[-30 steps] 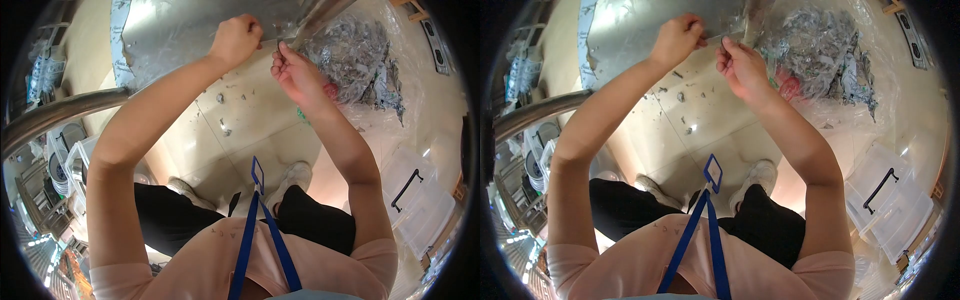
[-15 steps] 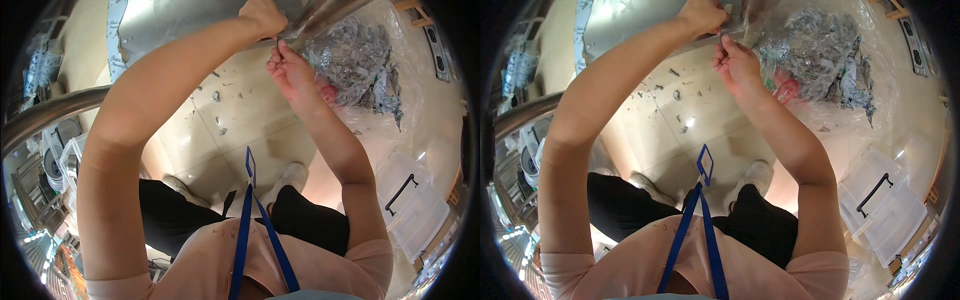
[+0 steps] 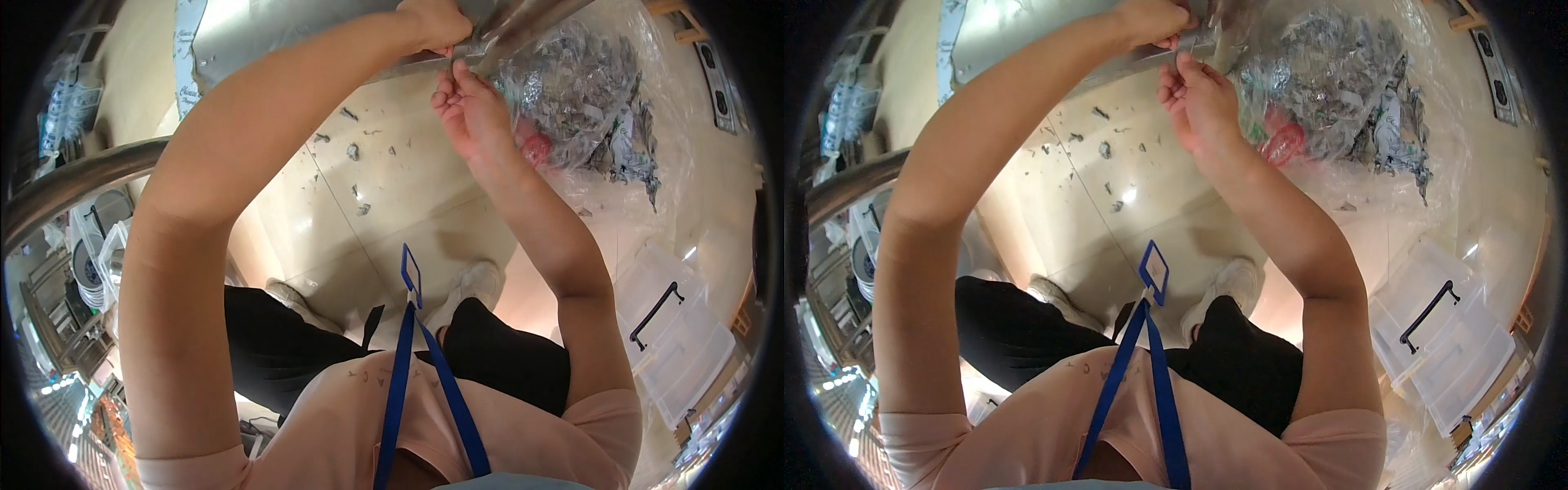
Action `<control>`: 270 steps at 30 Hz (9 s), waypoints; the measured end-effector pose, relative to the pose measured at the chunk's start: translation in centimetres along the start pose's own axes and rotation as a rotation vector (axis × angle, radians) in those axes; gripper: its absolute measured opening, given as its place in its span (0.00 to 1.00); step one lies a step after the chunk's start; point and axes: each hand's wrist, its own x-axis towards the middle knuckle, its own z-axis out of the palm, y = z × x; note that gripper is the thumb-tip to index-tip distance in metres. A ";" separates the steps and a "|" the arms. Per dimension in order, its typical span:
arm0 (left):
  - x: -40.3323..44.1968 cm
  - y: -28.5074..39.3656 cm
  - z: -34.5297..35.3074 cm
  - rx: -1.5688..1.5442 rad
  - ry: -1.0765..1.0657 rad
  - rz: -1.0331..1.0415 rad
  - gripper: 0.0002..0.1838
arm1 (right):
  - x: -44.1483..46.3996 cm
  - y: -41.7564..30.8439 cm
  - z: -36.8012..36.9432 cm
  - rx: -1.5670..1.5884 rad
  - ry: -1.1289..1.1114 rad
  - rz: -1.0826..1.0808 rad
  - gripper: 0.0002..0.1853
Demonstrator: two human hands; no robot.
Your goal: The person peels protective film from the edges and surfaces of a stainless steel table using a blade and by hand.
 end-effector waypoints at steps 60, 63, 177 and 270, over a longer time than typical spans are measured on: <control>-0.2 -1.3 0.6 0.495 0.730 1.000 0.16 | -2.2 -4.5 -6.8 -1.046 -0.311 0.163 0.09; -2.1 -3.2 2.6 0.533 0.616 1.030 0.13 | -3.1 -4.7 -7.1 -1.338 -0.334 0.262 0.09; -3.5 -6.5 -2.6 0.750 0.332 1.099 0.07 | 1.3 -0.7 1.7 -2.079 0.107 -1.662 0.04; -3.5 -5.8 -1.7 0.233 0.431 0.770 0.09 | -1.2 1.1 1.7 0.038 0.206 -0.025 0.07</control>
